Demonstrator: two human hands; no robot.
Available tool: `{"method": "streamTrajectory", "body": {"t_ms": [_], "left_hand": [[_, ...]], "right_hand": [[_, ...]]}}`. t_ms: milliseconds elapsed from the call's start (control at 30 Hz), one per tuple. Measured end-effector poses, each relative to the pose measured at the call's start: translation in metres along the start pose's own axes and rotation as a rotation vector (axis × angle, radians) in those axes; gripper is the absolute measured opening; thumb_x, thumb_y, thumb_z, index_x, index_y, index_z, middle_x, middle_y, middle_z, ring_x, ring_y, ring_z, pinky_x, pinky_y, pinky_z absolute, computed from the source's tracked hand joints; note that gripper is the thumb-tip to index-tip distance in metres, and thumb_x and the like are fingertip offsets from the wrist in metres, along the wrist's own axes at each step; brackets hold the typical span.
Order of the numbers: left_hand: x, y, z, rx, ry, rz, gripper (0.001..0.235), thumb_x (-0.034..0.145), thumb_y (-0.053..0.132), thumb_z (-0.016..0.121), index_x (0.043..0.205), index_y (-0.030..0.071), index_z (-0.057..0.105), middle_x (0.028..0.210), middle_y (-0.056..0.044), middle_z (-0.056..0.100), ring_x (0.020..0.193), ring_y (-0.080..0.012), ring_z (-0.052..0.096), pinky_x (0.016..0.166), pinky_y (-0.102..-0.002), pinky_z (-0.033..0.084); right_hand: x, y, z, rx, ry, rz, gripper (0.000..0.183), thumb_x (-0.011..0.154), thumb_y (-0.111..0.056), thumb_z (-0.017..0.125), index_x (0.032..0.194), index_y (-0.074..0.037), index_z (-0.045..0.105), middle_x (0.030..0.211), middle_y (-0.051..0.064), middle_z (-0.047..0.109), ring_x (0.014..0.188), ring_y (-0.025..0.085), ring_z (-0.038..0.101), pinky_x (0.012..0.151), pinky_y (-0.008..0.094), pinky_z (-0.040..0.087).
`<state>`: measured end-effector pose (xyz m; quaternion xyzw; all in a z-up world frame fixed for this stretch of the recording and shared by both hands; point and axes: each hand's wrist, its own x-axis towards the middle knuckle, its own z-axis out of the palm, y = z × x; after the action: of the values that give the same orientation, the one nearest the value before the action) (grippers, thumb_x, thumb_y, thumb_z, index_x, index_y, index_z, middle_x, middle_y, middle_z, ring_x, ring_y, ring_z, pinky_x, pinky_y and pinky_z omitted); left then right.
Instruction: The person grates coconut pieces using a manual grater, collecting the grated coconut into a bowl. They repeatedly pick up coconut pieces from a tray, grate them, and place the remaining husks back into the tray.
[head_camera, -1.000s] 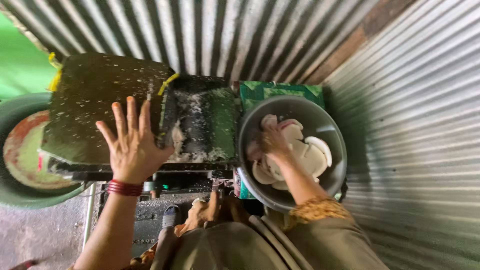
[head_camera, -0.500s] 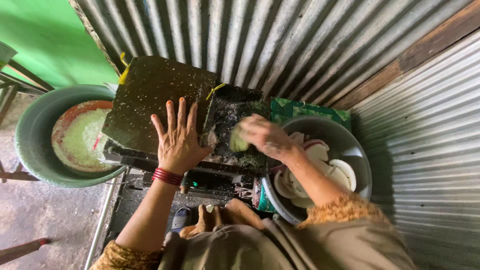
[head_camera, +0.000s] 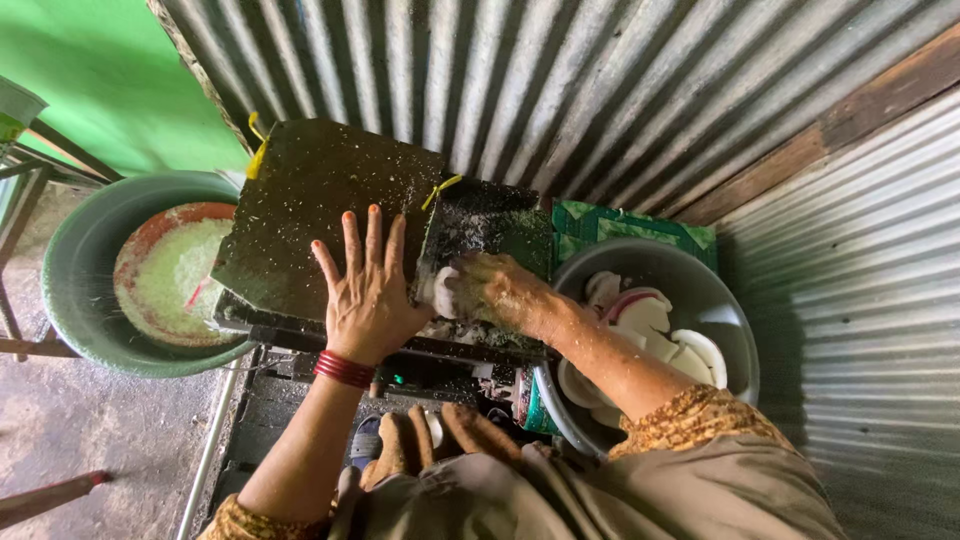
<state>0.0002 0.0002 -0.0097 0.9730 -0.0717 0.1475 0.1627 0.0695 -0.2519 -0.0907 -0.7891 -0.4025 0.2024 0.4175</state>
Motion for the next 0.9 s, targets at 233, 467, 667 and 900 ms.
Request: {"method": "streamTrajectory", "body": {"t_ms": [233,467,667,900], "left_hand": [[0.002,0.002,-0.005,0.007,-0.139,-0.06,0.118,0.06,0.046,0.081,0.158,0.008,0.03,0.166,-0.022,0.022,0.154,-0.0447,0.013,0.117,-0.075,0.007],[-0.001,0.002,-0.007,-0.045,-0.112,-0.046,0.121,0.058,0.047,0.083,0.158,0.007,0.029,0.166,-0.021,0.022,0.154,-0.0447,0.013,0.117,-0.076,0.008],[0.0,0.001,-0.006,-0.014,-0.125,-0.044,0.121,0.057,0.044,0.083,0.159,0.007,0.029,0.166,-0.022,0.022,0.154,-0.0446,0.013,0.117,-0.075,0.008],[0.003,0.004,-0.008,-0.034,-0.155,-0.076,0.119,0.057,0.042,0.081,0.158,0.007,0.03,0.166,-0.022,0.02,0.154,-0.045,0.011,0.117,-0.075,0.005]], "right_hand": [[0.005,-0.014,0.006,-0.668,-0.018,-0.023,0.061,0.084,-0.037,0.073,0.141,-0.018,0.061,0.152,0.009,0.052,0.141,0.03,0.044,0.111,0.052,0.039],[0.001,-0.022,0.005,-0.585,0.124,0.077,0.088,0.084,-0.042,0.074,0.155,-0.001,0.042,0.155,0.024,0.044,0.136,0.036,0.045,0.113,0.047,0.044],[0.01,-0.046,0.009,-0.954,0.032,0.104,0.072,0.08,-0.037,0.075,0.14,-0.003,0.051,0.129,0.019,0.057,0.12,0.036,0.053,0.096,0.053,0.047],[0.014,-0.057,0.013,-1.045,-0.033,0.121,0.054,0.086,-0.022,0.068,0.134,0.0,0.058,0.123,0.013,0.057,0.118,0.03,0.053,0.093,0.042,0.047]]}}
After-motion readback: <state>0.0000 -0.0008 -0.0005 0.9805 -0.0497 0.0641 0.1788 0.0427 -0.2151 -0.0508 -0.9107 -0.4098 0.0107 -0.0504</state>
